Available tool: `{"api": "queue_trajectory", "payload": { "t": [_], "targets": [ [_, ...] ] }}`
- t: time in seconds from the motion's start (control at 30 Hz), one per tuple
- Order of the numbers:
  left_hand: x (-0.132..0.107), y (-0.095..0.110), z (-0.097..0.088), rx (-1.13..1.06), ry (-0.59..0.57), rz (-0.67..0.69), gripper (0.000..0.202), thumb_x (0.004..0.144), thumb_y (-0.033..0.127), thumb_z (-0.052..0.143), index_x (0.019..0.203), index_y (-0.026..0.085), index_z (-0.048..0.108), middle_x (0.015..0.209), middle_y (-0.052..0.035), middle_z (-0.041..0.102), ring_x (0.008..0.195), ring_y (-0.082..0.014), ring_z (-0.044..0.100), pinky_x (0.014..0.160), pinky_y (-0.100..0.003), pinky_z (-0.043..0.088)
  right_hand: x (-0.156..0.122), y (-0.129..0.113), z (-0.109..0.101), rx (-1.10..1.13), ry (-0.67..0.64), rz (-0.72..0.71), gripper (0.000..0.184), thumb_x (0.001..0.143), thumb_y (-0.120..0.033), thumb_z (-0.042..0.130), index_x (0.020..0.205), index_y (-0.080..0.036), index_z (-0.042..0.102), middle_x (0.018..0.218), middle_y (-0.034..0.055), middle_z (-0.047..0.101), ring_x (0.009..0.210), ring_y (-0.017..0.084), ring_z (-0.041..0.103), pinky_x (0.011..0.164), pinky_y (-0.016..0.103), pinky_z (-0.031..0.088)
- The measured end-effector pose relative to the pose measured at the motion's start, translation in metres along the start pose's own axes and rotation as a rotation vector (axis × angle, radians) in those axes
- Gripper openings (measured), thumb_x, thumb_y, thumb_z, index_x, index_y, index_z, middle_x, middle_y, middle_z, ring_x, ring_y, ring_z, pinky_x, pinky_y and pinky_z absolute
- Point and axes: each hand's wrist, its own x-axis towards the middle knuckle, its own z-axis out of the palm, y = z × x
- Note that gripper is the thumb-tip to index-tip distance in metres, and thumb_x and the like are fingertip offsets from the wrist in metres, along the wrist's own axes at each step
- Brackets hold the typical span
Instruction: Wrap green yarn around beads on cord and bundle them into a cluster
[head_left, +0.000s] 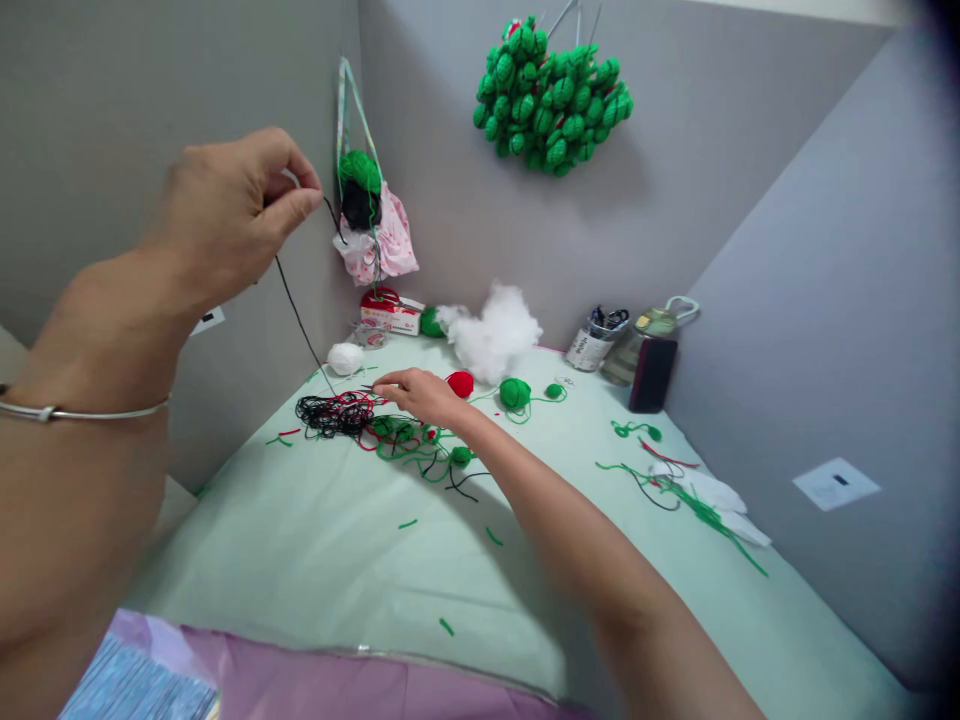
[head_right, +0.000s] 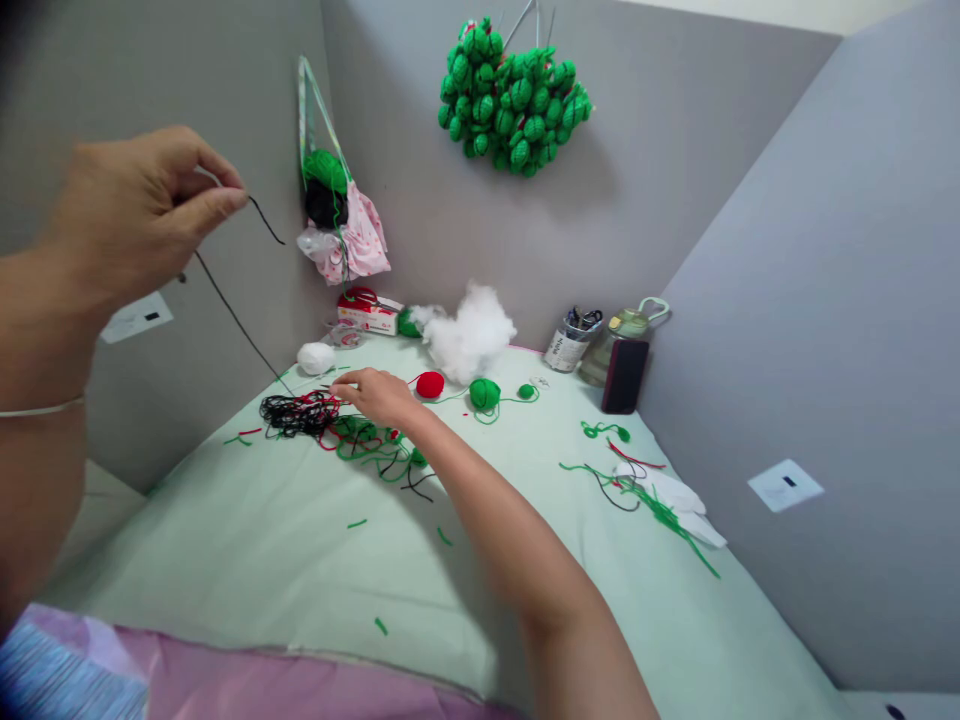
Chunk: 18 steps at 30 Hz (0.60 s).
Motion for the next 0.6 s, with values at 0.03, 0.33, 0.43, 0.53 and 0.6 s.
{"api": "queue_trajectory", "payload": {
  "t": [0.03,0.33,0.43,0.53,0.6],
  "targets": [
    [0.0,0.001,-0.001,-0.01,-0.004,0.013,0.034,0.095,0.038,0.056,0.113,0.012,0.068,0.081,0.0003,0.061,0.066,-0.0066,0.045,0.07,-0.023,0.036,-0.001,-0.001,0.001,-0.025,0.009,-0.007,0.041,0.097,-0.053,0.051,0.12,-0.025,0.072,0.094,0.0029,0.073,0.089,0.019,0.062,0.075,0.027,0.039],
    [-0.001,0.014,-0.006,-0.027,-0.033,-0.026,0.03,0.094,0.037,0.057,0.111,0.016,0.069,0.078,0.0023,0.056,0.066,-0.0066,0.044,0.075,-0.024,0.036,0.018,-0.034,0.028,-0.059,0.128,-0.04,0.039,0.095,-0.054,0.055,0.122,-0.03,0.069,0.106,0.003,0.074,0.101,0.023,0.063,0.082,0.03,0.04],
    [-0.003,0.016,-0.004,-0.047,-0.053,-0.025,0.028,0.094,0.037,0.057,0.11,0.017,0.069,0.082,0.0024,0.061,0.069,-0.0075,0.048,0.075,-0.023,0.036,0.022,-0.041,0.032,-0.053,0.161,-0.067,0.036,0.094,-0.052,0.056,0.12,-0.031,0.07,0.103,0.0026,0.074,0.097,0.022,0.063,0.081,0.03,0.039],
    [-0.006,0.018,-0.003,-0.072,-0.078,-0.026,0.03,0.093,0.038,0.058,0.11,0.016,0.069,0.081,0.0025,0.062,0.067,-0.007,0.045,0.07,-0.022,0.034,0.016,-0.044,0.028,-0.076,0.191,-0.088,0.031,0.097,-0.046,0.054,0.116,-0.031,0.072,0.097,0.0018,0.074,0.092,0.021,0.063,0.078,0.029,0.038],
    [-0.008,0.021,-0.002,-0.091,-0.076,-0.028,0.028,0.094,0.037,0.059,0.108,0.015,0.069,0.075,0.0039,0.059,0.063,-0.0057,0.042,0.068,-0.022,0.032,0.004,-0.043,0.02,-0.082,0.196,-0.068,0.03,0.097,-0.045,0.054,0.114,-0.03,0.073,0.094,0.0015,0.073,0.088,0.019,0.062,0.075,0.028,0.037]
  ]
}}
